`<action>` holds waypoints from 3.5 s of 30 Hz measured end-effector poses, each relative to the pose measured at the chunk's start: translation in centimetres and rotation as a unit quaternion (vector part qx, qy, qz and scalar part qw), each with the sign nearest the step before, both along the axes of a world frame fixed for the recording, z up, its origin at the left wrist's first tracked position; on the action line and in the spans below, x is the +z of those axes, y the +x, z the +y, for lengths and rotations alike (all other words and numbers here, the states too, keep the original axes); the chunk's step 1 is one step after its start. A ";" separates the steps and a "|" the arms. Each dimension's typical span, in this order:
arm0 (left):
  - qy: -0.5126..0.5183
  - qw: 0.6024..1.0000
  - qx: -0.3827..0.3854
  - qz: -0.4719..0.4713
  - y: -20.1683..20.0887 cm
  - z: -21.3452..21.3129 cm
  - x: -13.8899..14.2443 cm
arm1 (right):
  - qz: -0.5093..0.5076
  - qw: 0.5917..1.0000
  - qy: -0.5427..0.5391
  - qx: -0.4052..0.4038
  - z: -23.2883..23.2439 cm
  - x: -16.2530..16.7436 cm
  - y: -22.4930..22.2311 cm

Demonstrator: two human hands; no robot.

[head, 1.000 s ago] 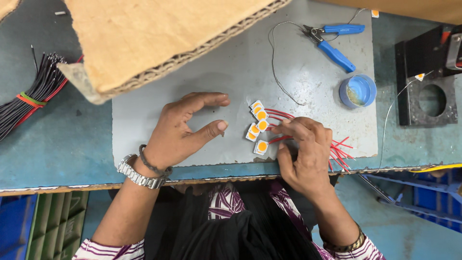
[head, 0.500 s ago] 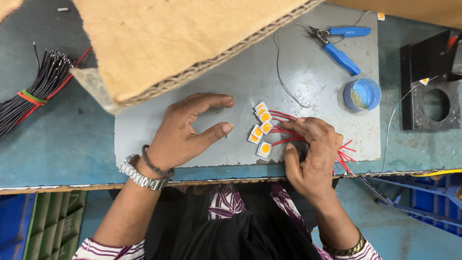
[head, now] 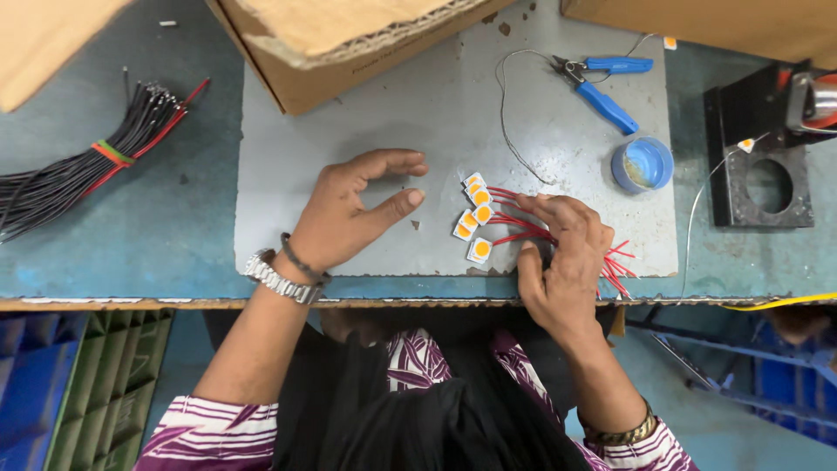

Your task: The person solders red and black wires onto the terminals of LED COB chips on a workbench using a soldering iron, finishing each chip and setting it aside. They then gather the soldered chips and wires into a bundle and use pliers to trim or crimp the wire ends.

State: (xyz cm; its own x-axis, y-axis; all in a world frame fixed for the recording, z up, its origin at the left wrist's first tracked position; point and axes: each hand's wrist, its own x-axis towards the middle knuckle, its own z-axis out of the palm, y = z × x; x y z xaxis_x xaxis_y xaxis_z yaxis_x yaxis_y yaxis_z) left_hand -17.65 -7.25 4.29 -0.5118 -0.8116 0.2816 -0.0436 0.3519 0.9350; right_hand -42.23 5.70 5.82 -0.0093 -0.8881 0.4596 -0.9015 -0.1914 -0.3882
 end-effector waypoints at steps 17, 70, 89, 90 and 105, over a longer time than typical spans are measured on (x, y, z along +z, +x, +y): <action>-0.115 0.990 0.033 -0.078 0.2 4.9 0.3 | -0.001 1.000 -0.016 -0.013 4.3 0.0 0.5; -0.104 0.992 0.027 -0.070 0.3 4.2 -0.2 | 0.014 0.999 -0.007 0.045 3.4 -0.3 0.5; -0.035 0.999 0.030 -0.024 1.2 4.9 -0.4 | 0.017 1.000 -0.009 0.016 4.9 0.2 1.5; -0.035 0.999 0.031 -0.022 1.3 5.2 -0.5 | -0.001 0.999 -0.033 0.023 5.4 0.2 1.5; -0.083 0.996 0.033 0.007 5.2 9.1 -1.9 | 0.077 0.955 0.171 0.228 21.6 -11.1 5.6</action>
